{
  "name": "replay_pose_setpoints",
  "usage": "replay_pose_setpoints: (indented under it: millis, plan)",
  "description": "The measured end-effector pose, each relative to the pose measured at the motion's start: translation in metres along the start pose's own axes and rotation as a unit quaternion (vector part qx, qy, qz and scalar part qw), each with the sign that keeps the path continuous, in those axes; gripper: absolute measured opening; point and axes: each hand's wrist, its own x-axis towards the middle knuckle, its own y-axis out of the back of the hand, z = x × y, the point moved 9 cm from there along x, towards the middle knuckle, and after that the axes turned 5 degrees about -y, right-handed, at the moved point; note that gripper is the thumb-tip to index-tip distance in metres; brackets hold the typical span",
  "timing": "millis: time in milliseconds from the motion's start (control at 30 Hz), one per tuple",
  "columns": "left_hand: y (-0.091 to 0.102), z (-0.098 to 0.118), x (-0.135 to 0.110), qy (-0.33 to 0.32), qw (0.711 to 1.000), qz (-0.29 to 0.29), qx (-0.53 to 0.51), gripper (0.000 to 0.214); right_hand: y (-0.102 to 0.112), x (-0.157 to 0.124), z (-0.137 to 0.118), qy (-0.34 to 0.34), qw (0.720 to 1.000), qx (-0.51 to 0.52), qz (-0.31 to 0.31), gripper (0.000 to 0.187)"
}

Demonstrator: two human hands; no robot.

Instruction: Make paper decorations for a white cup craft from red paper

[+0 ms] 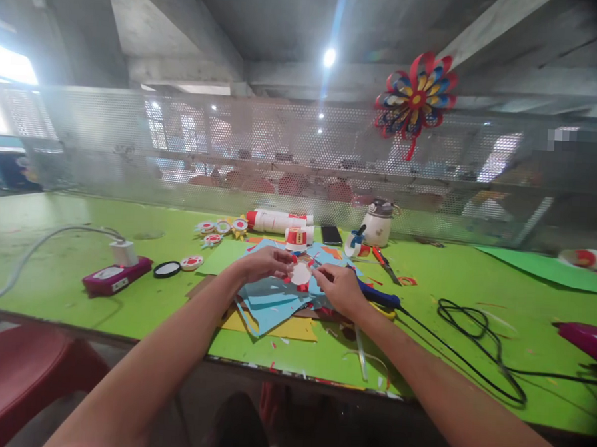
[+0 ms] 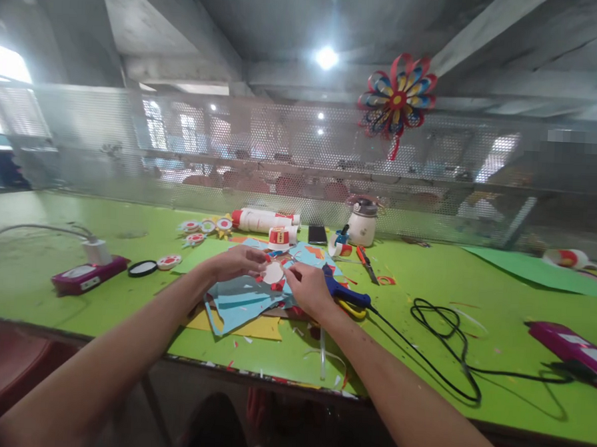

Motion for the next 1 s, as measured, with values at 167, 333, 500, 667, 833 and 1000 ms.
replay_pose_setpoints:
  millis: [167, 333, 500, 667, 833, 1000]
  plan:
    - [-0.001, 0.002, -0.001, 0.002, 1.000, 0.004, -0.007, 0.026, 0.002, 0.000, -0.002, -0.002, 1.000, -0.008, -0.007, 0.031]
    - [0.001, 0.002, 0.000, 0.001, 1.000, 0.001, -0.005, 0.031, 0.008, 0.001, 0.000, -0.014, 1.000, -0.020, 0.011, 0.029]
    - [0.009, -0.005, 0.002, 0.013, 1.000, 0.006, 0.016, 0.034, 0.012, 0.001, 0.006, -0.029, 0.999, -0.019, 0.031, 0.030]
    - [0.019, -0.009, 0.002, 0.032, 0.998, 0.025, 0.046, 0.035, 0.012, 0.003, 0.006, -0.036, 0.999, -0.010, 0.029, 0.030]
    - [0.026, -0.012, 0.001, 0.048, 0.994, 0.039, 0.092, 0.033, 0.010, 0.002, 0.004, -0.035, 0.999, -0.001, 0.016, 0.029]
    - [0.031, -0.012, 0.000, 0.062, 0.983, 0.042, 0.167, 0.029, 0.009, 0.001, 0.003, -0.031, 0.999, 0.003, 0.007, 0.029]
